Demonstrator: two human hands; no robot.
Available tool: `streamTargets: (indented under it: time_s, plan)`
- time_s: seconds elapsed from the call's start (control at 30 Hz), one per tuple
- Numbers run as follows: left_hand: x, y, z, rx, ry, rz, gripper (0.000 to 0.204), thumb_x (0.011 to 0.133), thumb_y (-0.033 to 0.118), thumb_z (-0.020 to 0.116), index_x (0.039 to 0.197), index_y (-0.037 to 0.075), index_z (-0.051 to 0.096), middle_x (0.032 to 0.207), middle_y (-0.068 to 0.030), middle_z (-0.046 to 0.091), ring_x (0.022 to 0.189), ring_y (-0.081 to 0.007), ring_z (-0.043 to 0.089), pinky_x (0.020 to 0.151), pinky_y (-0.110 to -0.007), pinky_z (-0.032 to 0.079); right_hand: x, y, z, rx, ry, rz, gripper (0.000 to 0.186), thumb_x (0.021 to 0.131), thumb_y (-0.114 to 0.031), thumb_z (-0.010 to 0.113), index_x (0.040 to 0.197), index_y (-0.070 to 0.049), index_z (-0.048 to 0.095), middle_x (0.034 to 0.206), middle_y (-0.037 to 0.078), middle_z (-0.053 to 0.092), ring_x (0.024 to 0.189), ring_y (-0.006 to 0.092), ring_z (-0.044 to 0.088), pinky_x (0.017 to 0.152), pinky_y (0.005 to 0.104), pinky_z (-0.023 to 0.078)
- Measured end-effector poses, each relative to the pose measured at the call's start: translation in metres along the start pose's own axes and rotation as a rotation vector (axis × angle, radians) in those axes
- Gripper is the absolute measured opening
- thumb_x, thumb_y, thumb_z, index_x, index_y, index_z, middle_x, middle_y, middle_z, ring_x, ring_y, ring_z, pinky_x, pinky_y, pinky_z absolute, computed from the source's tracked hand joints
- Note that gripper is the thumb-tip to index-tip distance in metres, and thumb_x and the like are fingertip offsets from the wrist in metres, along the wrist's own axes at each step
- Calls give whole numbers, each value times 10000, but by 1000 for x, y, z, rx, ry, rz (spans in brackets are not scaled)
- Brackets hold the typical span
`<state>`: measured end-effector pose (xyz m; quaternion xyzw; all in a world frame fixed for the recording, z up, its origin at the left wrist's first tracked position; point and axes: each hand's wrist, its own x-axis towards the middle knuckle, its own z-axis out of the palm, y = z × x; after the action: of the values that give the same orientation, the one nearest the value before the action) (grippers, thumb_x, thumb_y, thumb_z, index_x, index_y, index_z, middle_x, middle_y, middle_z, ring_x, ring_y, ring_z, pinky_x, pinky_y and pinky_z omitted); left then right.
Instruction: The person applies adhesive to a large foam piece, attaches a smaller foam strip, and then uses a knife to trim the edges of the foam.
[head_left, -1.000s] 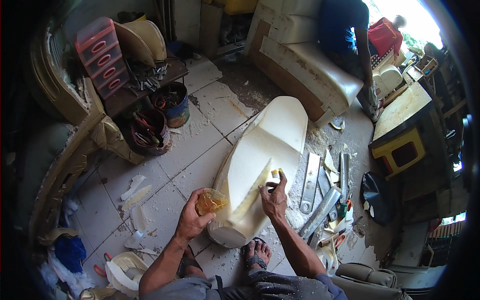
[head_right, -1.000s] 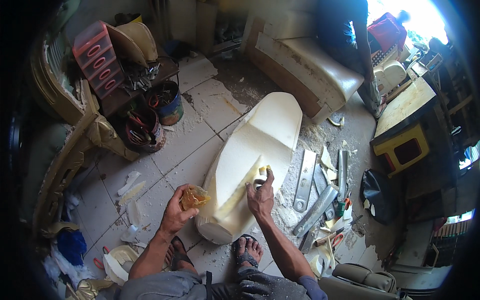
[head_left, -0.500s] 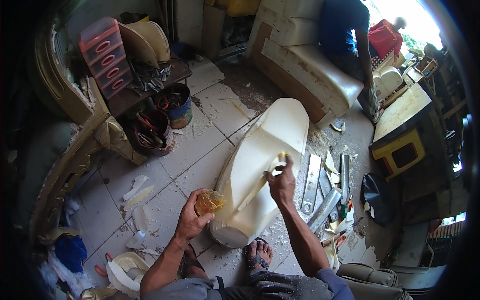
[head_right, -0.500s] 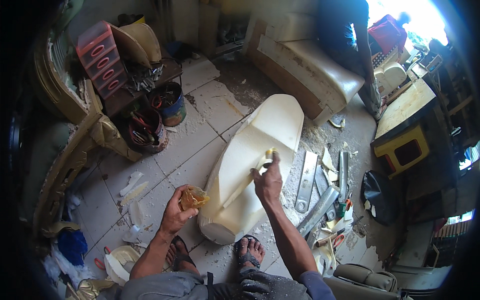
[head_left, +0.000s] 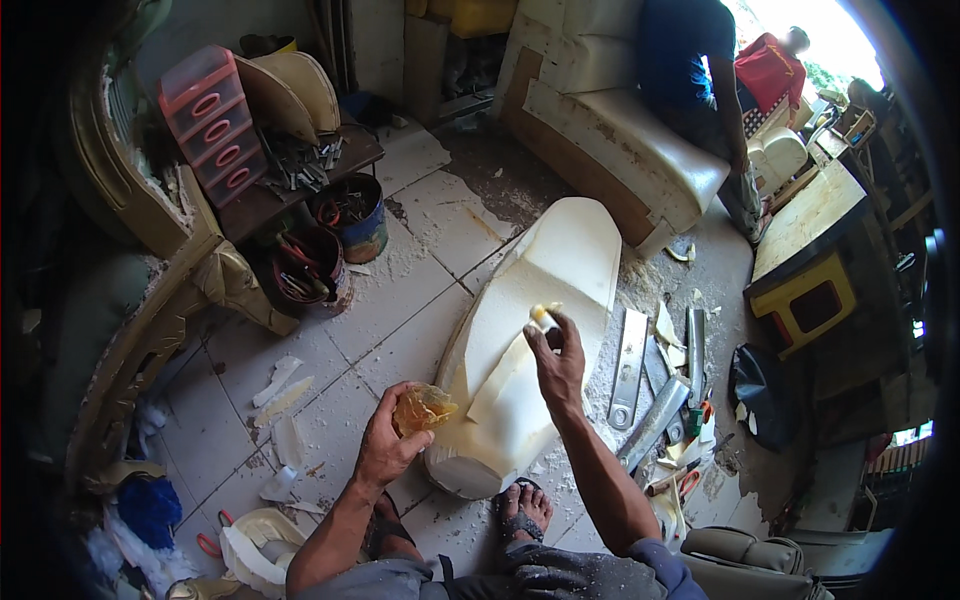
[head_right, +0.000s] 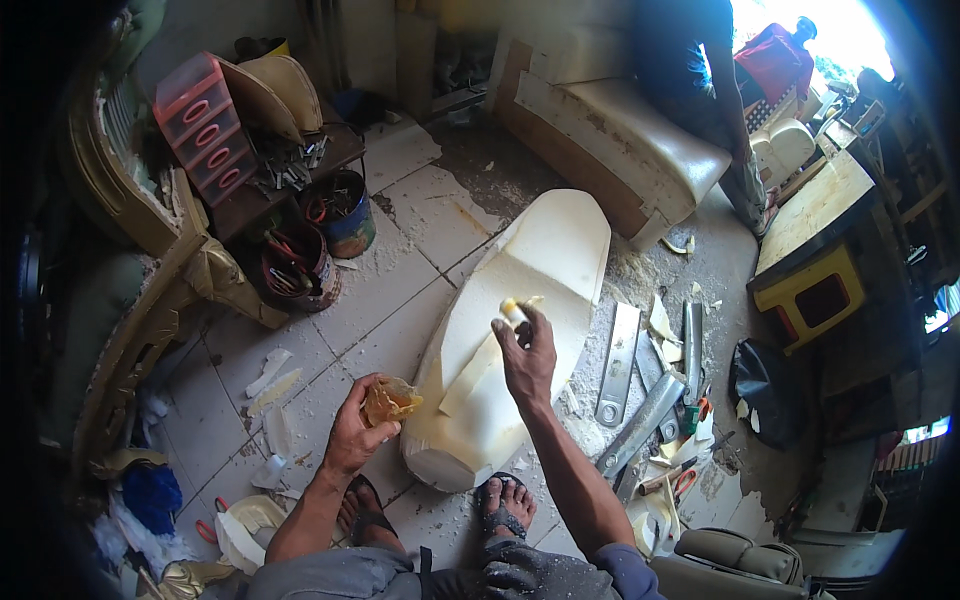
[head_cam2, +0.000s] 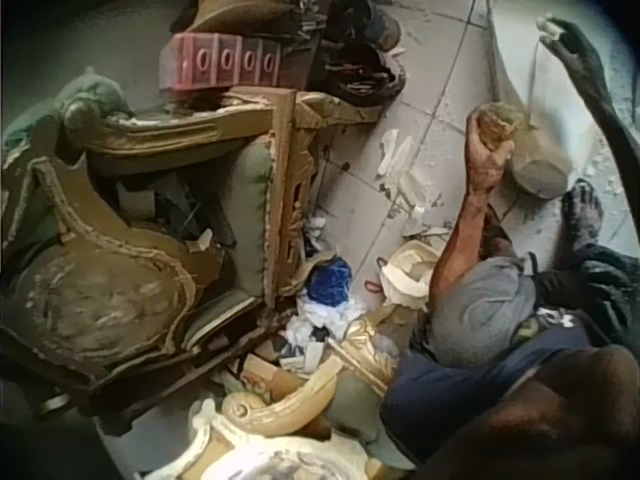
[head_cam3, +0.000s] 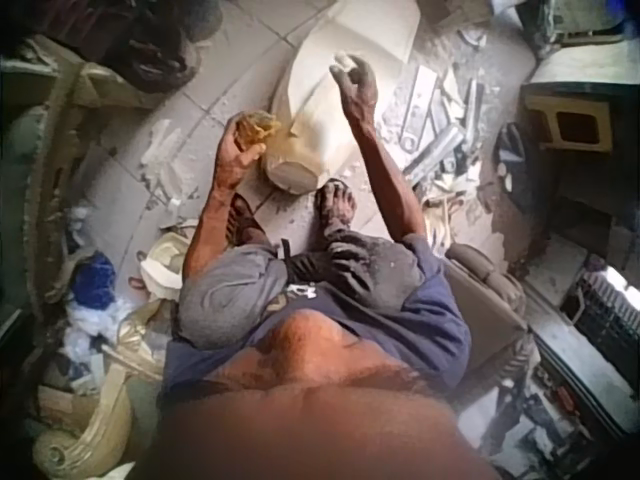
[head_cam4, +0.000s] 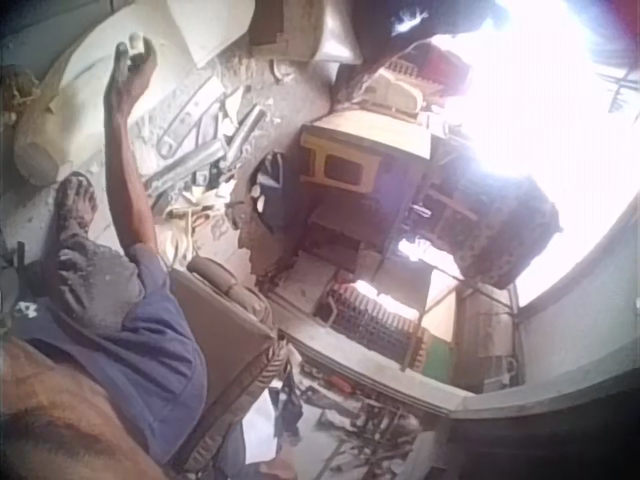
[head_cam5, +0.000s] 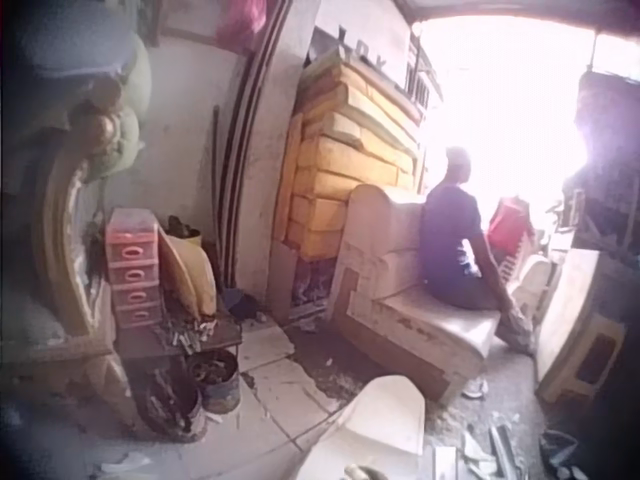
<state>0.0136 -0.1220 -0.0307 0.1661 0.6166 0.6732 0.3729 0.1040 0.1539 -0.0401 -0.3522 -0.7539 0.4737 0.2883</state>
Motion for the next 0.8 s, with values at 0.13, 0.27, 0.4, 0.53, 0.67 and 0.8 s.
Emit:
streamTargets:
  time_s: [0.13,0.27,0.4,0.53,0.67,0.8]
  plan:
    - [3,-1,7,130,13,63,681,769,29,704,1411,28,478,1309,-133,576,1240,-252,580,1081,-360,459,-48,-47,-17,197,-243,144,384,958,-194,742,1300,-38,666,809,31,638,743,124,580,718,314,491]
    - [3,16,15,455,38,164,703,744,17,709,1412,63,494,1317,-159,548,1264,-328,558,1096,-405,458,-74,-79,-26,-179,-532,-413,249,882,-95,755,1130,-67,737,843,85,634,755,234,659,616,341,532]
    - [0,34,20,636,6,279,731,721,12,707,1417,91,497,1328,-179,515,1252,-387,545,1099,-446,458,-71,-87,-21,-475,-536,-780,325,863,-106,722,1187,-130,707,812,45,630,725,201,654,581,343,547]
    - [-6,46,22,676,-24,252,743,701,-2,719,1408,98,514,1329,-156,524,1255,-355,554,1089,-424,471,-70,-90,-21,-559,-588,-817,336,868,-106,693,1201,-148,686,804,36,642,724,204,664,585,341,552]
    - [-8,52,19,706,-41,236,700,687,6,739,1359,111,577,1298,-132,557,1210,-325,596,1053,-406,510,-67,-82,-18,-565,-749,-819,336,866,-98,667,1197,-154,682,815,24,676,734,221,693,571,364,556]
    - [-8,47,23,692,-91,242,641,675,17,751,1297,114,629,1267,-124,578,1166,-322,625,1019,-401,540,-62,-100,-24,-705,-992,-564,289,879,-102,645,1152,-153,727,853,69,750,768,275,740,612,381,575]
